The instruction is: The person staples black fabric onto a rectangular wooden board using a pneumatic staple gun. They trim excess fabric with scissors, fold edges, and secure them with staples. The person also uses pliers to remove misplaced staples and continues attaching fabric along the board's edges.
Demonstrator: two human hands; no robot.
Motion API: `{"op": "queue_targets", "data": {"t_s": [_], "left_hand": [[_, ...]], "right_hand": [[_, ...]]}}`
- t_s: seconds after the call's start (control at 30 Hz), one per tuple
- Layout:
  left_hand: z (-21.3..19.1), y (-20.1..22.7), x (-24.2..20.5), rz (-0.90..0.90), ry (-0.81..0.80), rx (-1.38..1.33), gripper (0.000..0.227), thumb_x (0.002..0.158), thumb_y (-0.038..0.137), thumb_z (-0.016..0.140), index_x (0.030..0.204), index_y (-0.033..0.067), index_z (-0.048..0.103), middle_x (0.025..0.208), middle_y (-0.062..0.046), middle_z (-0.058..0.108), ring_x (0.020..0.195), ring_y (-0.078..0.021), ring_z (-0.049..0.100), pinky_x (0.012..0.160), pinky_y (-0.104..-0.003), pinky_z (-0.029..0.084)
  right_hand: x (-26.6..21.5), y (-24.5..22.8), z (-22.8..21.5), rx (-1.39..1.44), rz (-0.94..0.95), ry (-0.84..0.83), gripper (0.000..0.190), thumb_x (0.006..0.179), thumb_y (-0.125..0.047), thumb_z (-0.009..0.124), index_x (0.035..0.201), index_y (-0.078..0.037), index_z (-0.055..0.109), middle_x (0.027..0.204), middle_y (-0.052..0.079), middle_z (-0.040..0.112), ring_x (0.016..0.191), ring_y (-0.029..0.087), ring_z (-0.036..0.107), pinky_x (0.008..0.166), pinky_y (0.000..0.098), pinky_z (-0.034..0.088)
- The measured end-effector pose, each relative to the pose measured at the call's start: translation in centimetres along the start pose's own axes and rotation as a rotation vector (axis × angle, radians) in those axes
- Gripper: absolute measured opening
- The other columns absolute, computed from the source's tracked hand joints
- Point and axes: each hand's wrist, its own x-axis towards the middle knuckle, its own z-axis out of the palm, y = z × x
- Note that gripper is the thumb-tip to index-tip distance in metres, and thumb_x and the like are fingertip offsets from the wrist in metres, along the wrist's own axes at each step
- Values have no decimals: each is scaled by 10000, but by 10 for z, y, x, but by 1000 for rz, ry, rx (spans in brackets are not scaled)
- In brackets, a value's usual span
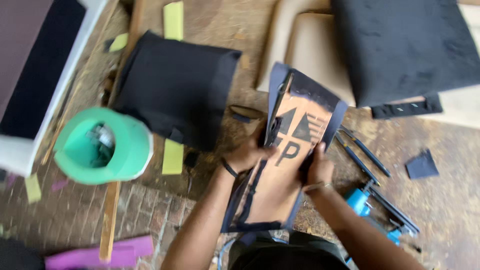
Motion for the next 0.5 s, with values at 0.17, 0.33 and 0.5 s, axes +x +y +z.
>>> {"op": "queue_targets", "data": {"t_s": [0.17, 0.33, 0.5], "left_hand": [[34, -30, -13, -429, -110, 355, 780, 846, 222, 714, 1566, 71, 454, 1367, -183, 665, 1236, -335, 652, 1039, -419, 557], [54, -27, -45, -437, -249, 521, 1017, 821, 354, 762, 1612, 71, 188, 1643, -186, 256, 1472, -330, 377, 1139, -429, 410], [56, -59, 31, -301, -452, -137, 813, 1050, 606, 407, 1662, 92, 258, 1742, -125, 227, 1594, -286, 253, 1271, -446, 236]], "right_hand": [[-47, 17, -39, -642, -62, -288, 430, 897, -362, 738, 1180, -38, 732, 1041, 122, 810, 912, 207, 776, 722, 310, 590], [-61, -14, -53, -160, -371, -31, 692, 891, -154, 757, 1504, -114, 440, 1470, 93, 572, 1126, 234, 686, 834, 335, 615], [-46, -54, -43, 141, -411, -152, 579, 954, -134, 649, 1495, -125, 441, 1410, 54, 588, 1096, 151, 674, 802, 296, 607]]}}
